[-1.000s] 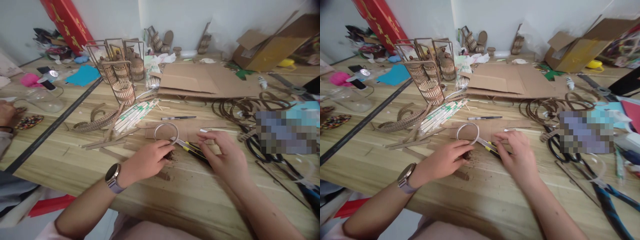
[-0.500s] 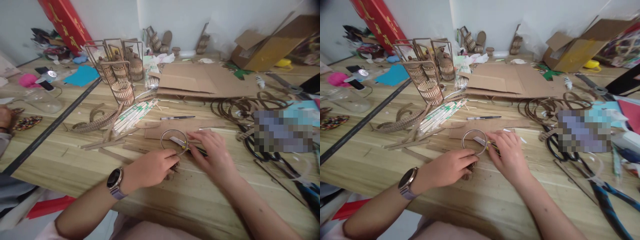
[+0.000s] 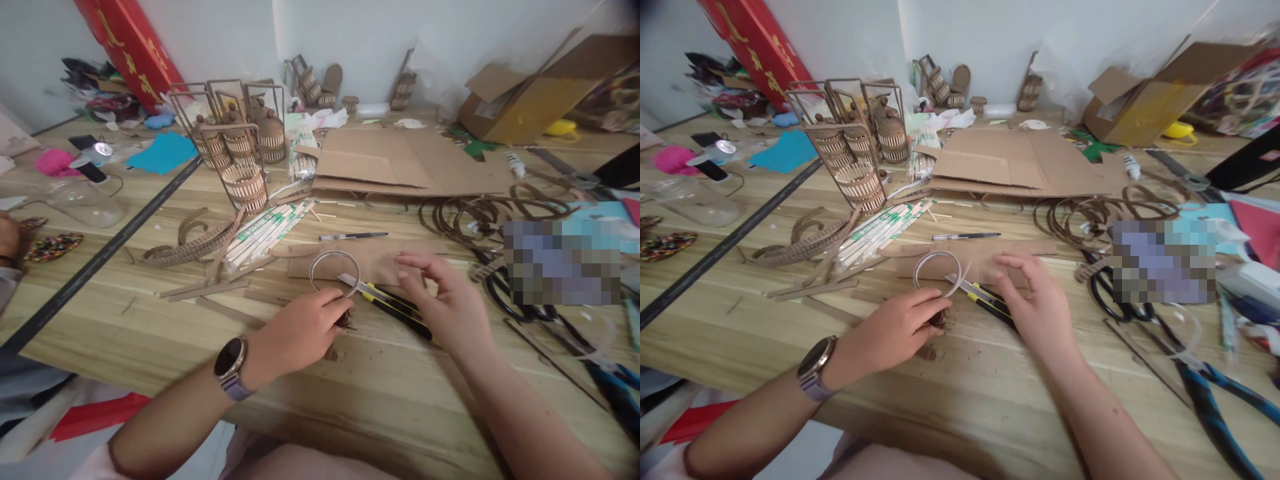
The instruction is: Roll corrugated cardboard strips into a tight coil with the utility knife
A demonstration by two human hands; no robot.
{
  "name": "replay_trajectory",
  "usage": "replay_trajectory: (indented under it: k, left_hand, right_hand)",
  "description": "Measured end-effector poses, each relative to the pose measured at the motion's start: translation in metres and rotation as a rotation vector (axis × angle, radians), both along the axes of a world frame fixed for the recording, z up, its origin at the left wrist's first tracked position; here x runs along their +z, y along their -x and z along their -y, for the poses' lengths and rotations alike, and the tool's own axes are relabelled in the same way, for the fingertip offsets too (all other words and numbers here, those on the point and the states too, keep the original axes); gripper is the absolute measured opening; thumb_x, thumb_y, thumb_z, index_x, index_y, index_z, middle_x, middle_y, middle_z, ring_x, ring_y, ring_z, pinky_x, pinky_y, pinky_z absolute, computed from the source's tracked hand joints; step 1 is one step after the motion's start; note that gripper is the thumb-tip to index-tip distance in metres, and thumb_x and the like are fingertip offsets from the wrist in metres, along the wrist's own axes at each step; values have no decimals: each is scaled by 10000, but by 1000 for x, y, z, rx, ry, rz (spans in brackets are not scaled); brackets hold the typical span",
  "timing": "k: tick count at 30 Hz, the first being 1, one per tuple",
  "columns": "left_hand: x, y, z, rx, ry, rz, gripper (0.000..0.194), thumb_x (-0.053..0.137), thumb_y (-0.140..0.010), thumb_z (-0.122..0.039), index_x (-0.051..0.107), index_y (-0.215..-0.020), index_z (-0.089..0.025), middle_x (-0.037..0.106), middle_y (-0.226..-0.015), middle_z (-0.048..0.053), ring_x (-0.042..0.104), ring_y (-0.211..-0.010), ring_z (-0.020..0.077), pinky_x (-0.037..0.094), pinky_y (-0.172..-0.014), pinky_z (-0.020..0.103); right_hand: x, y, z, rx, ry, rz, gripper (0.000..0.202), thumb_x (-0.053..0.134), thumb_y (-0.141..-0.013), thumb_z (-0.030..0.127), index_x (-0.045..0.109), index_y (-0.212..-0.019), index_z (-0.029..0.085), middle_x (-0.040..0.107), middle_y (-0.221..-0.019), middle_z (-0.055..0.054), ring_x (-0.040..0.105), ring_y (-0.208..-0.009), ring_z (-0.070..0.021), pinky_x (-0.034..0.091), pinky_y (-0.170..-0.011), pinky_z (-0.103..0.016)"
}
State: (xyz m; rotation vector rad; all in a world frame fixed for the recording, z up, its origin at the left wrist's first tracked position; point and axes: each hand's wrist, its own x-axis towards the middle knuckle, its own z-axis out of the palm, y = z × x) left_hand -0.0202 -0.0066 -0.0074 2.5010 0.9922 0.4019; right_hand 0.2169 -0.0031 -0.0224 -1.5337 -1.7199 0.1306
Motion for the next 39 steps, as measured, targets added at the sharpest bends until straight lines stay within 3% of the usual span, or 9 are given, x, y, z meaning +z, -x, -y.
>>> replay_trajectory:
  k: [7,12,16,22,30,32,37,39]
  left_hand:
    - [1,-1,2,-36,40,-46,271,625,-896,-133,632,-1167,-125,632,-1227,137,647,-1079,275,549,-937,408]
    - [3,-3,3,-65,50,-102,237,610,-913,-157,633,-1145,-114,631,-1201,139,656,-1036,278,550,-914,412]
    - [2,-1,4,-52,53,-119,245,610,-914,-159,621,-1158,-134,620,-1231,125,645,-1067,272,540,-936,404]
    - [5,1,4,-42,51,-44,259,618,-910,-155,616,-1168,-159,643,-1180,98,657,-1022,236,551,-900,365]
    - [9,-2,4,-50,86,131,313,629,-892,-104,589,-1194,-174,649,-1169,86,648,-1068,217,539,-941,337]
    - [8,-1,3,-46,99,148,310,623,-893,-100,590,-1192,-180,649,-1168,83,648,-1063,215,538,-943,340]
    - [4,5,0,55,102,201,358,653,-871,-99,588,-1214,-177,604,-1263,110,616,-1143,242,513,-1004,395]
    - [3,7,-1,86,106,224,366,648,-869,-93,592,-1217,-193,486,-1417,129,588,-1200,252,494,-1037,422]
  right_hand:
    - [5,15,6,69,-366,482,99,639,-897,204,726,-930,237,671,-851,-66,575,-796,-222,386,-747,-378]
    - [6,20,6,105,-431,662,100,676,-863,154,725,-884,238,675,-799,-34,531,-751,-199,337,-744,-366]
    - [6,17,5,140,-412,676,90,655,-878,184,702,-811,220,677,-789,-34,534,-764,-200,328,-765,-376]
    - [5,11,3,229,-145,308,155,615,-847,201,659,-700,226,635,-738,-19,568,-727,-196,357,-698,-359]
    - [12,15,0,203,64,-72,114,615,-739,208,672,-651,252,629,-683,-12,600,-703,-213,442,-660,-360]
    - [13,12,-2,162,85,-146,99,623,-720,230,671,-636,252,626,-687,-13,593,-694,-212,445,-661,-362]
    - [12,-12,-9,-149,44,-366,78,672,-729,307,658,-686,244,635,-746,-26,583,-758,-232,431,-725,-402]
    - [10,-13,-9,-119,45,-422,139,682,-760,386,672,-744,248,647,-790,-27,592,-784,-227,447,-734,-399]
